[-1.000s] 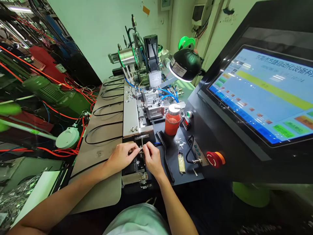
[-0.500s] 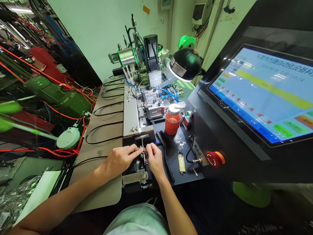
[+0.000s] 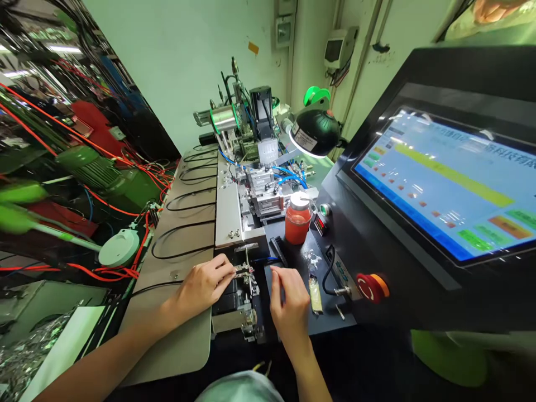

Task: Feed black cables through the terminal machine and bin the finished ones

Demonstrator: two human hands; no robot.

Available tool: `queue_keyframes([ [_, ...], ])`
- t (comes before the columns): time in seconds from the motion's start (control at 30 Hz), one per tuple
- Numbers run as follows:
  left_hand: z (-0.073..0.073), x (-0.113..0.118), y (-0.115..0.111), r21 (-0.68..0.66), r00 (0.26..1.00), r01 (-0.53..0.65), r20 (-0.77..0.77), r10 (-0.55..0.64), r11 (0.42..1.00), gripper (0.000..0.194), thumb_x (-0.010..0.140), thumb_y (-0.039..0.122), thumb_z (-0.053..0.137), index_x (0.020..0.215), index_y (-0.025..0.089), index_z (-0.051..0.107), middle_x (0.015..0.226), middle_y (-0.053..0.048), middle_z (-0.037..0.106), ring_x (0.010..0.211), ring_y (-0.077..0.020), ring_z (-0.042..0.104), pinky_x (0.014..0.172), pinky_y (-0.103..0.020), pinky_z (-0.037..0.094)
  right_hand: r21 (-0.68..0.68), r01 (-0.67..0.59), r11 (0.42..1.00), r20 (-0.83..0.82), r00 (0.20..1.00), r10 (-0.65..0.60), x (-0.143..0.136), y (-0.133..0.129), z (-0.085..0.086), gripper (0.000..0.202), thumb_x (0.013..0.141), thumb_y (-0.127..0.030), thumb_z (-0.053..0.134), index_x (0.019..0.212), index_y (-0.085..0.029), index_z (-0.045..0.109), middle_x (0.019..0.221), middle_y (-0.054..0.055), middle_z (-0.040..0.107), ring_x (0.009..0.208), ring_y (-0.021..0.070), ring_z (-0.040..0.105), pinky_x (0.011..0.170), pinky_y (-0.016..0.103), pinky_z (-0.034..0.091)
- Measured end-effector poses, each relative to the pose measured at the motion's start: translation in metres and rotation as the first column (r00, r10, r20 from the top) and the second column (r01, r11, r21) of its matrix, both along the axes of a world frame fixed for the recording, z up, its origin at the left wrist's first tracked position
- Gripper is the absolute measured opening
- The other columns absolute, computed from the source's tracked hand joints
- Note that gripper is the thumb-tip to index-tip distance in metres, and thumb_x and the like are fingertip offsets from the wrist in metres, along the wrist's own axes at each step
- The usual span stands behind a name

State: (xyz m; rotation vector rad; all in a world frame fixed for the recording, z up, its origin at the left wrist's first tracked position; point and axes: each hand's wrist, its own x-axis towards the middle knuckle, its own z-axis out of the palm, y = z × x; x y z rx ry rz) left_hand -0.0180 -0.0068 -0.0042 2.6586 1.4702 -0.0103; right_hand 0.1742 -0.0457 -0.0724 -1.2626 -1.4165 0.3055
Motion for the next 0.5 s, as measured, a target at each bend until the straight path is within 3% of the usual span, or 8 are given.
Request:
queue_keyframes([
  [0.17, -0.002, 0.004, 0.001, 0.021, 0.999, -0.005, 0.045, 0.005, 1.000, 0.021, 0.095, 0.021, 0.043, 0.089, 0.020, 0.063, 0.087, -0.001, 0.061, 0.070, -0.0125, 0.063, 0.065, -0.022, 0.050, 0.031, 0.012, 0.999, -0.060, 0.998, -0.010, 0.005, -0.013, 0.012, 0.019, 0.096, -0.017, 0.046, 0.080, -0.019, 0.058, 0.066, -0.001, 0.057, 0.057, 0.0116, 0.055, 0.055, 0.021, 0.043],
  [0.27, 0.011, -0.010, 0.007, 0.054, 0.997, -0.019, 0.077, 0.014, 0.998, 0.024, 0.095, 0.020, 0.040, 0.100, 0.021, 0.063, 0.092, -0.002, 0.066, 0.076, -0.0137, 0.065, 0.070, -0.023, 0.051, 0.037, -0.005, 0.999, -0.137, 0.991, 0.010, 0.004, -0.022, 0.018, 0.025, 0.094, -0.018, 0.048, 0.070, -0.021, 0.053, 0.058, -0.003, 0.049, 0.048, 0.0110, 0.048, 0.047, 0.021, 0.038],
  [0.37, 0.040, -0.060, 0.012, 0.042, 0.998, -0.038, 0.048, 0.035, 0.998, 0.032, 0.094, 0.019, 0.035, 0.090, 0.021, 0.067, 0.088, -0.003, 0.071, 0.080, -0.0165, 0.067, 0.073, -0.024, 0.052, 0.045, -0.019, 0.999, -0.163, 0.986, 0.026, 0.010, -0.029, 0.022, 0.034, 0.093, -0.022, 0.050, 0.059, -0.022, 0.047, 0.052, -0.003, 0.044, 0.045, 0.0118, 0.045, 0.044, 0.023, 0.036],
  [0.5, 0.092, -0.155, 0.003, 0.014, 0.953, -0.271, 0.145, 0.266, 0.963, 0.016, 0.088, 0.032, 0.054, 0.083, 0.033, 0.069, 0.085, 0.012, 0.074, 0.078, -0.0143, 0.068, 0.073, -0.024, 0.054, -0.032, -0.034, 0.999, -0.198, 0.980, 0.027, 0.023, -0.031, 0.023, 0.039, 0.093, -0.026, 0.050, 0.055, -0.021, 0.045, 0.049, -0.002, 0.045, 0.043, 0.0116, 0.046, 0.043, 0.023, 0.035],
])
